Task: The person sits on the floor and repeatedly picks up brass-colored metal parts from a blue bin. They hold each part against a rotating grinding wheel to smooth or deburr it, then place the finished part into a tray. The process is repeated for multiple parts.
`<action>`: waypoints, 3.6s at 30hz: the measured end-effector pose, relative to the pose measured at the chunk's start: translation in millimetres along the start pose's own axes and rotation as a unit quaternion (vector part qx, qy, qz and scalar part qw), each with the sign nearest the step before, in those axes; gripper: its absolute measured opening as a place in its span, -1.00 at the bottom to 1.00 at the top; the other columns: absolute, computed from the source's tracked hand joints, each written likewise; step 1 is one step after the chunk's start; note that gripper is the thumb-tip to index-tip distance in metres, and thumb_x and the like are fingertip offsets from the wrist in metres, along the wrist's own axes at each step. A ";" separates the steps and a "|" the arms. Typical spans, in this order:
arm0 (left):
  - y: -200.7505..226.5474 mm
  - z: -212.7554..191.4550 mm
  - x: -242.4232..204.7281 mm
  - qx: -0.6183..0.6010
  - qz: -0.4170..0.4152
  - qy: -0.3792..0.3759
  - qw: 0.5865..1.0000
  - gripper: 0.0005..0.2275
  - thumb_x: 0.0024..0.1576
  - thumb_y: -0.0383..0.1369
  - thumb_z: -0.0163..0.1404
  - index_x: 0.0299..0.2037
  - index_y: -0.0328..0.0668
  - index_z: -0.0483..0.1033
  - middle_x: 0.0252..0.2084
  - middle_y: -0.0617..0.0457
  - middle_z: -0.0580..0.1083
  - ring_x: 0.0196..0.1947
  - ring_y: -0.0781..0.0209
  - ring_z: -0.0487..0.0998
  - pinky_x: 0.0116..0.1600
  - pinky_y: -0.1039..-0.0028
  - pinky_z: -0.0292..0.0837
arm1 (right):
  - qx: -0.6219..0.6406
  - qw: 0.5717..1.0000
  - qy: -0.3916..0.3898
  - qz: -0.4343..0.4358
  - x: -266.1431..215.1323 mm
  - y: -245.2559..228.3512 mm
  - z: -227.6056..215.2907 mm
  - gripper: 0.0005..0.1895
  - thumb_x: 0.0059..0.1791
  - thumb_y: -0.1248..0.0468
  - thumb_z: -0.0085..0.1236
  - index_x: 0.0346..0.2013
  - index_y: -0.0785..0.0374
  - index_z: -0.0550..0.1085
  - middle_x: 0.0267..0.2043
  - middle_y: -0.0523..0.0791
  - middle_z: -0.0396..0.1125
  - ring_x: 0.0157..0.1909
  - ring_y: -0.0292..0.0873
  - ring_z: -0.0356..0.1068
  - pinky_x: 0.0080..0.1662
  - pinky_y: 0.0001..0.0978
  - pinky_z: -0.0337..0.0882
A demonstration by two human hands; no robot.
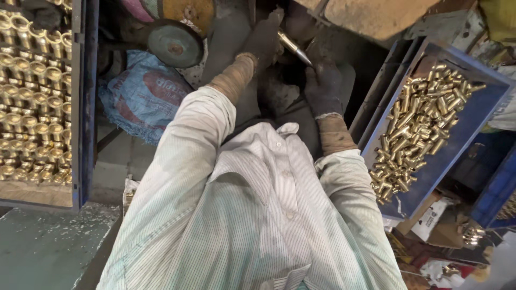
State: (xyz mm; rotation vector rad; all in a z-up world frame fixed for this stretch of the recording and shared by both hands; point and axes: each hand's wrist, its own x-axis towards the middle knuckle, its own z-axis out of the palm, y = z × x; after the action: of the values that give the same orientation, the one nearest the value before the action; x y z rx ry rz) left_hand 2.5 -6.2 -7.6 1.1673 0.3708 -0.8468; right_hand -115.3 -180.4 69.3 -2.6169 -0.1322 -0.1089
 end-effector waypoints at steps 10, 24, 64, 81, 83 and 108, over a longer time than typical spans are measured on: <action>-65.5 13.5 41.7 -0.165 -0.041 0.001 0.985 -0.68 0.33 -0.06 -0.18 -0.19 -0.18 0.38 -0.62 0.08 0.25 -0.66 0.24 0.25 -0.52 0.31 0.28 | -0.079 0.989 -0.001 0.128 9.5 -24.4 -29.3 -0.80 -0.02 0.21 0.24 -0.36 0.32 0.53 -0.37 0.16 0.39 -0.24 0.30 0.38 -0.17 0.14 0.33; -54.4 14.1 25.3 -0.008 -0.034 0.026 0.999 -0.53 0.26 0.05 -0.24 -0.05 -0.28 0.42 -0.51 0.02 0.40 -0.52 0.24 0.42 -0.33 0.37 0.41 | 0.089 0.984 -0.071 0.136 3.3 33.5 -14.7 -0.81 0.03 0.33 0.14 -0.05 0.22 0.55 -0.24 0.00 0.42 -0.27 0.02 0.41 -0.24 -0.14 0.38; 12.2 4.6 -66.8 0.480 0.536 -0.119 0.685 -0.72 0.35 -0.34 -0.10 0.19 -0.32 0.40 0.16 -0.14 0.37 0.21 -0.04 0.36 0.33 0.24 0.27 | 0.124 0.985 0.087 -0.088 -79.7 -163.5 -72.7 -0.35 -0.12 0.24 0.51 0.10 0.49 0.38 -0.09 0.13 0.34 -0.10 0.10 0.42 -0.06 -0.10 0.43; -9.8 3.4 -50.7 0.249 0.482 -0.227 0.809 -0.74 0.40 -0.45 -0.16 0.26 -0.30 0.39 0.23 -0.10 0.43 0.28 0.07 0.43 0.38 0.34 0.37 | 0.099 0.982 0.128 -0.095 -104.2 -140.8 -47.3 -0.43 -0.09 0.20 0.39 0.03 0.53 0.39 -0.27 0.06 0.33 -0.28 0.02 0.42 -0.17 -0.16 0.43; -11.7 7.2 -37.2 0.078 0.383 -0.293 0.873 -0.77 0.40 -0.40 -0.20 0.18 -0.28 0.41 0.13 -0.07 0.46 0.16 0.11 0.48 0.27 0.37 0.44 | 0.032 0.983 0.177 -0.033 -106.0 -134.7 -36.0 -0.54 0.08 0.23 0.25 0.12 0.50 0.34 -0.10 0.14 0.32 -0.15 0.06 0.42 -0.06 -0.21 0.46; -32.4 10.4 -1.0 0.157 0.178 0.117 0.964 -0.75 0.33 -0.39 -0.17 0.18 -0.24 0.37 0.00 -0.18 0.48 -0.12 -0.06 0.57 0.05 0.26 0.48 | 0.382 0.868 0.035 0.315 -6.4 30.0 19.0 -0.74 0.08 0.35 0.11 0.06 0.36 0.46 -0.23 -0.16 0.44 -0.32 -0.32 0.40 -0.27 -0.45 0.44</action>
State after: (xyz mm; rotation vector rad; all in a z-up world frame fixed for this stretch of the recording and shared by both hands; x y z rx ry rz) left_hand -24.0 -19.8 -24.0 1.5808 0.2107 -0.4608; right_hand -117.2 -197.3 37.4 -1.7412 0.5903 0.0714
